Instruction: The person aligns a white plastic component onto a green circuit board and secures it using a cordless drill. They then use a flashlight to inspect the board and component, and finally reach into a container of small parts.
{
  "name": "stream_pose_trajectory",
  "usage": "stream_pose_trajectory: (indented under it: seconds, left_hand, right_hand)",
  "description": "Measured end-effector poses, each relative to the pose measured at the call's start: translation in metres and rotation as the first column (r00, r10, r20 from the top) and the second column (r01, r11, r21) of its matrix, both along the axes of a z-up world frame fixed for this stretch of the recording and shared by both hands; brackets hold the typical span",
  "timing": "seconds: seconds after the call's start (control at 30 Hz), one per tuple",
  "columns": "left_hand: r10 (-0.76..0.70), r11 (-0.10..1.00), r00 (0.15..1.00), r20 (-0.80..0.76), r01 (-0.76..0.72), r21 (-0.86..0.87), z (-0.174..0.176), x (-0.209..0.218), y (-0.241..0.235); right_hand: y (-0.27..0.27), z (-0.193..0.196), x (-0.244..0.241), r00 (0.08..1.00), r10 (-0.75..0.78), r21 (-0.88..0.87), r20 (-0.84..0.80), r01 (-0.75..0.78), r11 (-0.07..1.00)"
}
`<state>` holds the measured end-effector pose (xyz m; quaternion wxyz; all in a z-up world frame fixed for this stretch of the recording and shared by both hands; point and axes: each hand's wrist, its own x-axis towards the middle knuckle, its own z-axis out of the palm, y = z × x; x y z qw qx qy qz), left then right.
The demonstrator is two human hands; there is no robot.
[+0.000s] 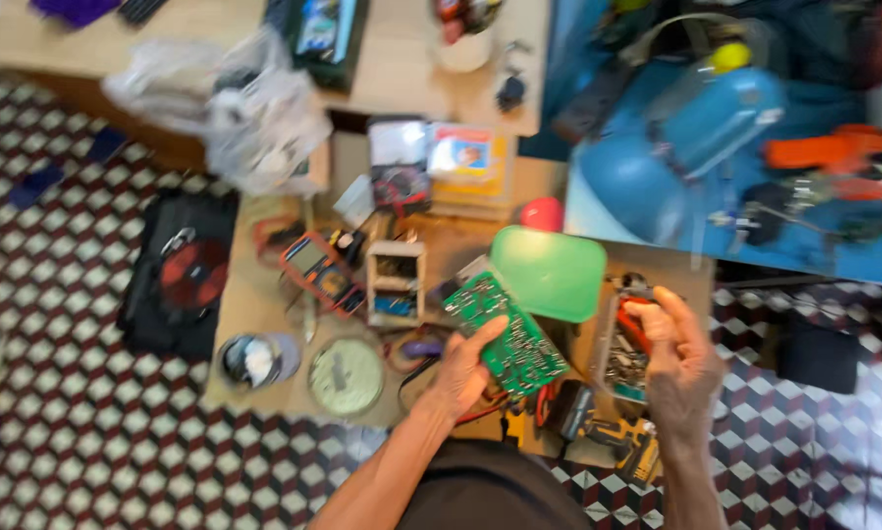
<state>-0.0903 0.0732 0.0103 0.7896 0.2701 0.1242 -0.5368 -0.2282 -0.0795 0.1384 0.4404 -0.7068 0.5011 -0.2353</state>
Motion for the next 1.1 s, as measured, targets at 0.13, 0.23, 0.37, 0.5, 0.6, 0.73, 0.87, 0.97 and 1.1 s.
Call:
stream_pose_trajectory:
  seconds: [0.13, 0.23, 0.37, 0.5, 0.6, 0.73, 0.87, 0.97, 1.1]
  left_hand:
    - [0.021, 1.000, 0.999, 0.045, -0.020, -0.024, -0.007, -0.007, 0.019]
    - [0.021, 0.998, 1.000, 0.007, -0.020, -0.059, -0.008, -0.012, 0.027]
    - [0.079, 0.997, 0.997, -0.019, -0.078, 0.018, 0.000, -0.003, 0.046]
    - [0.128, 0.990, 0.988, -0.089, -0.122, 0.064, -0.004, 0.008, 0.064]
    - [0.137, 0.989, 0.986, -0.100, -0.131, 0.066, -0.013, 0.010, 0.068]
    - [0.179, 0.984, 0.972, -0.153, -0.178, 0.023, -0.026, 0.005, 0.084]
    - [0.173, 0.984, 0.974, -0.146, -0.176, -0.010, -0.027, 0.004, 0.089]
    - [0.213, 0.976, 0.975, -0.069, -0.215, -0.023, -0.021, -0.003, 0.093]
    - [0.149, 0.988, 0.988, -0.038, -0.150, -0.030, -0.017, -0.016, 0.093]
  right_hand:
    - [0.031, 0.007, 0.040, 0.965, 0.241, -0.050, 0.103, -0.237, 0.970]
    - [0.046, 0.014, 0.066, 0.933, 0.346, -0.089, 0.095, -0.338, 0.937]
    - [0.060, 0.019, 0.103, 0.918, 0.397, -0.170, -0.019, -0.395, 0.903]
    - [0.070, 0.016, 0.122, 0.938, 0.348, -0.110, -0.003, -0.346, 0.932]
    - [0.073, 0.012, 0.123, 0.946, 0.322, -0.133, -0.021, -0.322, 0.937]
    - [0.088, -0.005, 0.117, 0.898, 0.425, -0.234, -0.115, -0.440, 0.867]
    - [0.097, -0.021, 0.100, 0.884, 0.459, -0.167, -0.095, -0.468, 0.868]
    - [0.103, -0.025, 0.079, 0.877, 0.460, -0.176, -0.142, -0.479, 0.860]
    - [0.111, -0.021, 0.052, 0.889, 0.448, -0.192, -0.093, -0.458, 0.868]
